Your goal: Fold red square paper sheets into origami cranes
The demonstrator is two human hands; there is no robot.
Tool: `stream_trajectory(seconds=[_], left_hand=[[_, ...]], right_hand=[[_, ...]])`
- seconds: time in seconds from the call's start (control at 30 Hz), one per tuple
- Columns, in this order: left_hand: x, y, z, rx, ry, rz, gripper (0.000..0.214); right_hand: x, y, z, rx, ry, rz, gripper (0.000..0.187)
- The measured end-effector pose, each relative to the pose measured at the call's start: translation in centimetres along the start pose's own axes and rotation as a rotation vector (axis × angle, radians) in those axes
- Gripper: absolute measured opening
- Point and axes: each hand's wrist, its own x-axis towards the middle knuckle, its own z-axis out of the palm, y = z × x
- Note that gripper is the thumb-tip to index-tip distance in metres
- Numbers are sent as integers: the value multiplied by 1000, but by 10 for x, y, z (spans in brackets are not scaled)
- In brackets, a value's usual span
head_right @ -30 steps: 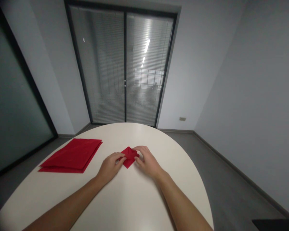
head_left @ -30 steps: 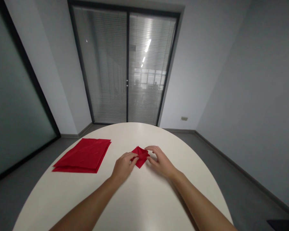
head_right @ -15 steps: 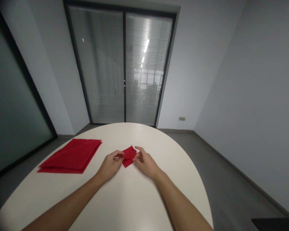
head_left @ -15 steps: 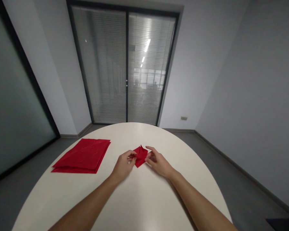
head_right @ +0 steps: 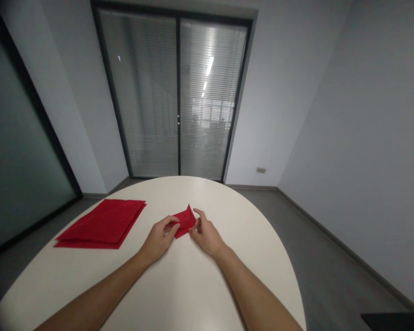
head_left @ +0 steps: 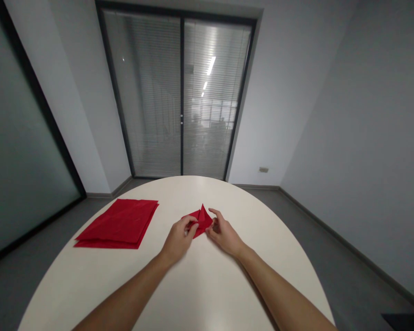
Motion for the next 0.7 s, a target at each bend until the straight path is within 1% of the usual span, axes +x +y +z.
stream_trajectory(seconds=[0.2, 0.3, 0.4, 0.57, 0.7], left_hand=[[1, 6, -1, -17, 4, 10, 17], [2, 8, 0, -83, 3, -17, 18], [3, 10, -1, -193, 10, -78, 20], [3, 12, -4, -265, 5, -119, 21], [2, 15, -7, -271, -3, -123, 19]], right_hand=[[-1, -8, -3, -49, -64, -21, 63], [-2, -11, -6, -60, -85, -20, 59], [-2, -14, -9, -62, -96, -47, 49], [-3, -18, -14, -105, -150, -78, 23], [-5, -21, -21, -137, -196, -77, 17]])
